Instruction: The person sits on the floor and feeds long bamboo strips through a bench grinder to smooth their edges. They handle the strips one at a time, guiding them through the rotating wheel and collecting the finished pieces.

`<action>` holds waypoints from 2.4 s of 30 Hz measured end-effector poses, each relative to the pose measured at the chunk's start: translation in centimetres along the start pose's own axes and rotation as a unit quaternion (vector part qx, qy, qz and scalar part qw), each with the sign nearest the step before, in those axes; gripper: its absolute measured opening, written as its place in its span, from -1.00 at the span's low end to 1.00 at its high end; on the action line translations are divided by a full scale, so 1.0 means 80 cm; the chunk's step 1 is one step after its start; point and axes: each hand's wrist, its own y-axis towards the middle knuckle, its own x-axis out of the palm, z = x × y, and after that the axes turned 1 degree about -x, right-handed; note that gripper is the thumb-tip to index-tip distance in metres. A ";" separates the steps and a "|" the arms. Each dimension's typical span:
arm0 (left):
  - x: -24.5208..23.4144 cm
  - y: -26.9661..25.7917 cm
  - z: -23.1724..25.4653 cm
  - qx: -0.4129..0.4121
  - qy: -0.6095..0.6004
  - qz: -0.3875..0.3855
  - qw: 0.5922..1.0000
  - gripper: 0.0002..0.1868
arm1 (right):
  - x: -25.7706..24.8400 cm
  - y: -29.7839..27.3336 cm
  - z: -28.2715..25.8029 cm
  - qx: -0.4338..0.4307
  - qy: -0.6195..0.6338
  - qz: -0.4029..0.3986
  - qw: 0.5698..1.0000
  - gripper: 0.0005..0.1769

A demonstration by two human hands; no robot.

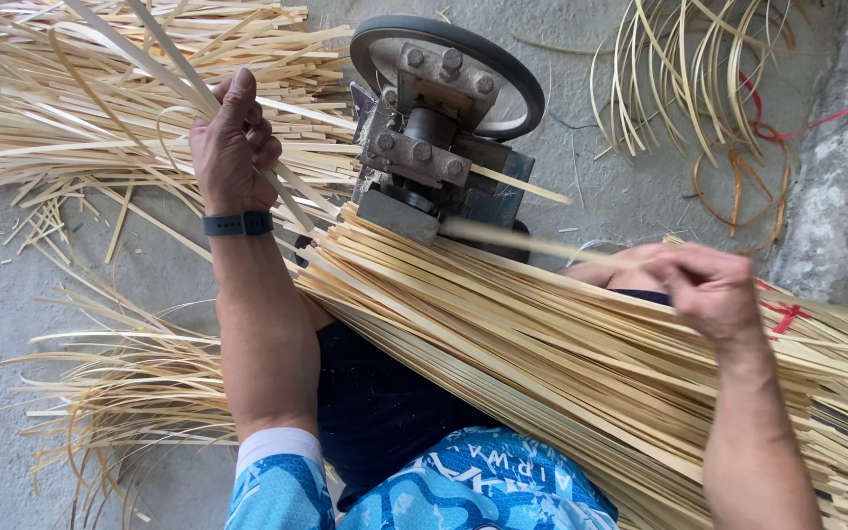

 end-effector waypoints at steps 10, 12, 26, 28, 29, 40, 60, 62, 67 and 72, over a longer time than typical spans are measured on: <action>0.008 -0.005 0.000 -0.005 -0.002 0.016 1.000 -0.73 | 0.064 0.070 -0.011 -0.109 -0.166 0.006 0.980 -0.90; 0.007 -0.005 0.000 -0.003 0.000 0.016 1.000 -0.73 | 0.091 0.078 -0.023 -0.170 -0.128 0.017 0.977 -0.90; 0.003 0.008 -0.049 -0.067 0.053 0.104 0.991 -0.61 | 0.104 0.081 -0.045 -0.112 -0.156 -0.011 0.981 -0.83; -0.001 0.009 -0.061 -0.090 0.028 0.099 0.991 -0.58 | 0.115 0.085 -0.050 -0.152 -0.147 0.005 0.978 -0.77; -0.003 0.011 -0.066 -0.114 0.022 0.103 0.988 -0.60 | 0.116 0.087 -0.052 -0.171 -0.142 0.013 0.975 -0.73; 0.000 0.034 -0.117 -0.171 0.010 0.105 0.980 -0.72 | 0.037 0.032 -0.008 0.027 -0.145 -0.011 0.989 -0.78; -0.033 -0.168 0.085 0.001 -0.030 -0.064 0.998 -0.72 | 0.068 0.099 -0.260 -0.469 -0.158 0.075 0.866 -0.65; -0.013 -0.218 0.076 -0.035 0.006 -0.103 0.994 -0.75 | 0.100 0.120 -0.304 -0.554 -0.202 0.102 0.801 -0.57; -0.026 -0.306 0.078 -0.070 0.057 -0.122 0.988 -0.75 | 0.124 0.164 -0.334 -0.608 -0.177 0.072 0.771 -0.75; -0.110 -0.364 0.109 0.022 -0.044 -0.055 0.997 -0.73 | 0.019 0.201 -0.255 -0.499 -0.297 0.176 0.795 -0.68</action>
